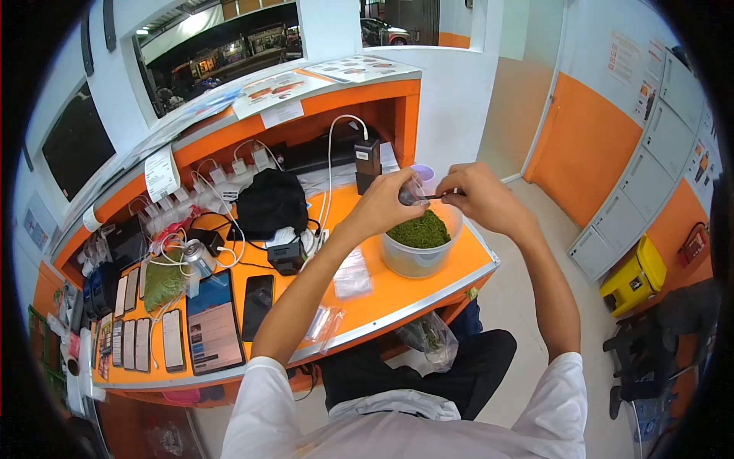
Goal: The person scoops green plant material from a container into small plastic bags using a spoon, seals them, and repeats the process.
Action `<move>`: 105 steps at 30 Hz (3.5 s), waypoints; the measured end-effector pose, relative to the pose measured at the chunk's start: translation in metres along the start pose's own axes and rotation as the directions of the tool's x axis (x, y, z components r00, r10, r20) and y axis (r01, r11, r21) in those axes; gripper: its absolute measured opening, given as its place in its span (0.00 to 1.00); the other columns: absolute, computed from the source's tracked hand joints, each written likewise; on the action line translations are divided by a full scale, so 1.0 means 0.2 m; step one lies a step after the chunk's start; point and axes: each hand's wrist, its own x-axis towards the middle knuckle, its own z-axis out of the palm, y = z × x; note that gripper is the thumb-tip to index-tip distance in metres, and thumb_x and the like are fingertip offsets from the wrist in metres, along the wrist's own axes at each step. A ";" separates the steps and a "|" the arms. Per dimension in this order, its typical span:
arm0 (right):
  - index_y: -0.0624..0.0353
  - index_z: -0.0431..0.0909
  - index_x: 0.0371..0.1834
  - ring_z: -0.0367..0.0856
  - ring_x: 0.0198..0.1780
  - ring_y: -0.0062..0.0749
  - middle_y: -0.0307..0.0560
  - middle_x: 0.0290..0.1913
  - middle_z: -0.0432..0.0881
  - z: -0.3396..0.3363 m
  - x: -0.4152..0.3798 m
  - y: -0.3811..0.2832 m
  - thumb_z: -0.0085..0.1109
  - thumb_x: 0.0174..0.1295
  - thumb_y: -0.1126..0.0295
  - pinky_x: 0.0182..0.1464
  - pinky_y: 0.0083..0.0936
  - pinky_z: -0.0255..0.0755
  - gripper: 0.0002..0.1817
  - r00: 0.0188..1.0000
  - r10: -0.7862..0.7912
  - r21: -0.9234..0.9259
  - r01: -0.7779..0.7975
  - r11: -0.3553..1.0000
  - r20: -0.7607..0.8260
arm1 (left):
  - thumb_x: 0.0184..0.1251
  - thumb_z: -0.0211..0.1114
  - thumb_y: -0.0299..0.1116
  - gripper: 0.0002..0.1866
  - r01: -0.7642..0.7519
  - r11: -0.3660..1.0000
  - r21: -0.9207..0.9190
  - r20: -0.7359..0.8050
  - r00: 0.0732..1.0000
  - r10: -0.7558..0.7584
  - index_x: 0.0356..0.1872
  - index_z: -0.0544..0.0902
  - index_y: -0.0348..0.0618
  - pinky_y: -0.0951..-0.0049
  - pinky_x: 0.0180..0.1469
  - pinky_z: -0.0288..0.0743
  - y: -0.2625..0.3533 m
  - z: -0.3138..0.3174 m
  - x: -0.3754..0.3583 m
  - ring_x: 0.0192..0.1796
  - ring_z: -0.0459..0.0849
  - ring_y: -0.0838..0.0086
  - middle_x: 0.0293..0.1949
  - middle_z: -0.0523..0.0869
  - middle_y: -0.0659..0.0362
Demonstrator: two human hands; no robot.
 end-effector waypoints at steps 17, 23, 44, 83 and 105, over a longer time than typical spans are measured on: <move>0.70 0.90 0.41 0.88 0.37 0.46 0.59 0.37 0.89 -0.17 -0.03 -0.13 0.68 0.60 0.80 0.46 0.37 0.82 0.07 0.994 0.094 0.097 -0.089 0.991 -0.055 | 0.63 0.78 0.40 0.23 0.045 0.997 -0.061 -0.134 0.990 -0.053 0.49 0.81 0.33 0.61 0.51 0.79 0.04 -0.04 -0.08 0.43 0.87 0.61 0.40 0.89 0.45; 0.70 0.90 0.40 0.88 0.36 0.43 0.58 0.37 0.89 -0.26 -0.04 -0.11 0.68 0.61 0.80 0.44 0.35 0.82 0.07 0.989 0.110 0.080 -0.103 0.992 -0.098 | 0.67 0.75 0.34 0.17 0.038 0.999 -0.026 -0.169 0.985 -0.042 0.50 0.82 0.36 0.69 0.44 0.77 -0.08 -0.04 -0.11 0.39 0.83 0.76 0.36 0.87 0.55; 0.66 0.90 0.47 0.86 0.48 0.27 0.44 0.45 0.89 0.18 0.07 -0.12 0.71 0.68 0.68 0.57 0.31 0.80 0.12 0.997 0.078 0.718 -0.058 0.693 0.005 | 0.63 0.58 0.43 0.32 0.277 -0.048 -0.960 0.274 0.960 0.058 0.66 0.75 0.35 0.67 0.48 0.71 0.07 -0.02 -0.30 0.42 0.74 0.73 0.48 0.79 0.55; 0.66 0.91 0.41 0.87 0.37 0.29 0.48 0.38 0.91 0.20 -0.60 -0.26 0.70 0.66 0.76 0.41 0.26 0.80 0.05 0.922 0.330 0.639 -0.132 0.758 -0.201 | 0.77 0.68 0.25 0.11 0.135 0.674 -0.727 -0.077 0.958 -0.275 0.54 0.88 0.28 0.72 0.57 0.85 0.42 0.36 -0.56 0.50 0.92 0.71 0.45 0.93 0.52; 0.67 0.86 0.34 0.81 0.34 0.25 0.44 0.33 0.86 0.37 -0.64 -0.30 0.71 0.60 0.77 0.38 0.25 0.72 0.04 0.882 0.338 0.596 -0.084 0.799 -0.329 | 0.74 0.68 0.23 0.06 0.087 0.822 -0.562 -0.234 0.937 -0.259 0.43 0.88 0.30 0.74 0.49 0.81 0.40 0.48 -0.60 0.40 0.89 0.77 0.37 0.92 0.56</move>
